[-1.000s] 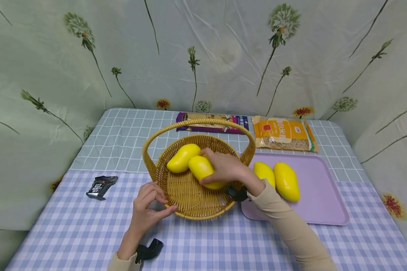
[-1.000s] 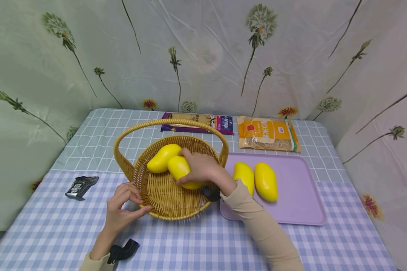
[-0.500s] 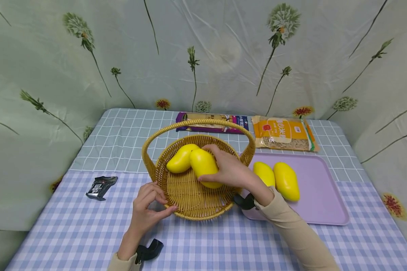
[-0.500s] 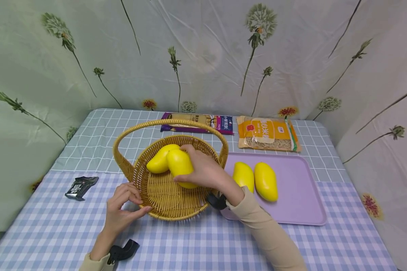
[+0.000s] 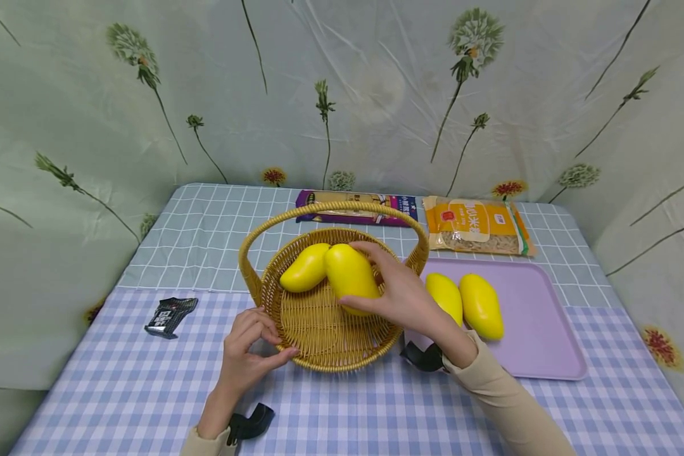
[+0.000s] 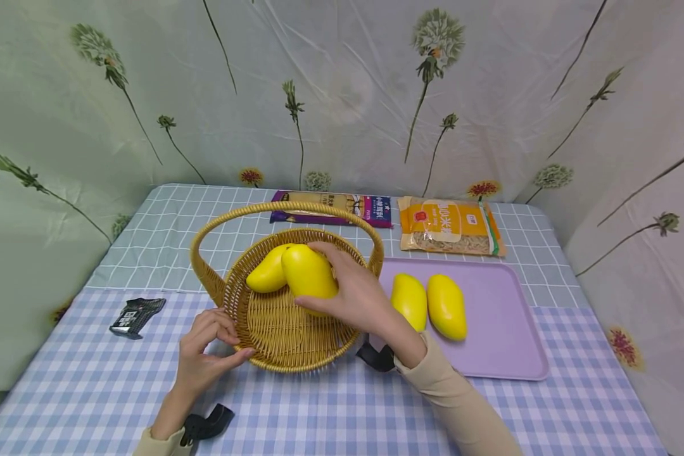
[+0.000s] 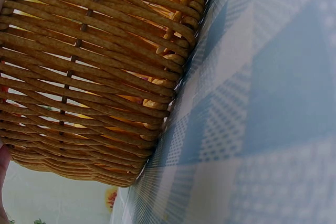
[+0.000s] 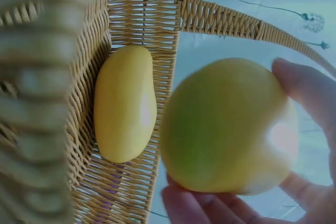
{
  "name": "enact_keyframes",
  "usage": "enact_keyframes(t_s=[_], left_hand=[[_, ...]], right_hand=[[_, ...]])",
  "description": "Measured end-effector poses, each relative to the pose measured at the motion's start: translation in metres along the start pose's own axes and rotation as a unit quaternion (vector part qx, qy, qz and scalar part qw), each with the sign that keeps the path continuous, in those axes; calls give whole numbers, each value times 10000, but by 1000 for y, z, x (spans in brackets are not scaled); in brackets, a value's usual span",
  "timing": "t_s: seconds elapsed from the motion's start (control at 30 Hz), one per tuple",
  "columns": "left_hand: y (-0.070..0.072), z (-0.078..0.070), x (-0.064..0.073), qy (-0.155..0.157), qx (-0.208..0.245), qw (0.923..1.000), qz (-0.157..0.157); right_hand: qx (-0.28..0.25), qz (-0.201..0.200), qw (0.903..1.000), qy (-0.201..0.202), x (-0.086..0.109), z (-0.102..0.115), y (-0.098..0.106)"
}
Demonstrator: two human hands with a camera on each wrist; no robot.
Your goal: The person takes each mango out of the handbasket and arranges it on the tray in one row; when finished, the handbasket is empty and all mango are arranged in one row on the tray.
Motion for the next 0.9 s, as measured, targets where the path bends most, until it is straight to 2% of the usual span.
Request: enact_keyframes(t_s=[0.47, 0.73, 0.9], left_hand=[[-1, -1, 0, -10, -9, 10000, -20], [-1, -2, -1, -8, 12, 10000, -18], [-1, -2, -1, -19, 5, 10000, -32]], right_hand=[[-538, -651, 9964, -60, 32, 0, 16], [-421, -1221, 9905, 472, 56, -1, 32], [-481, -1675, 9821, 723, 68, -2, 45]])
Point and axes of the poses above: each hand's wrist, its own x-axis away from the middle knuckle, its own y-axis out of the back of the hand, z = x × y, the point moved 9 cm from there along -x, towards the middle knuckle, and after that the axes turned 14 degrees about y, right-handed, at the moved point
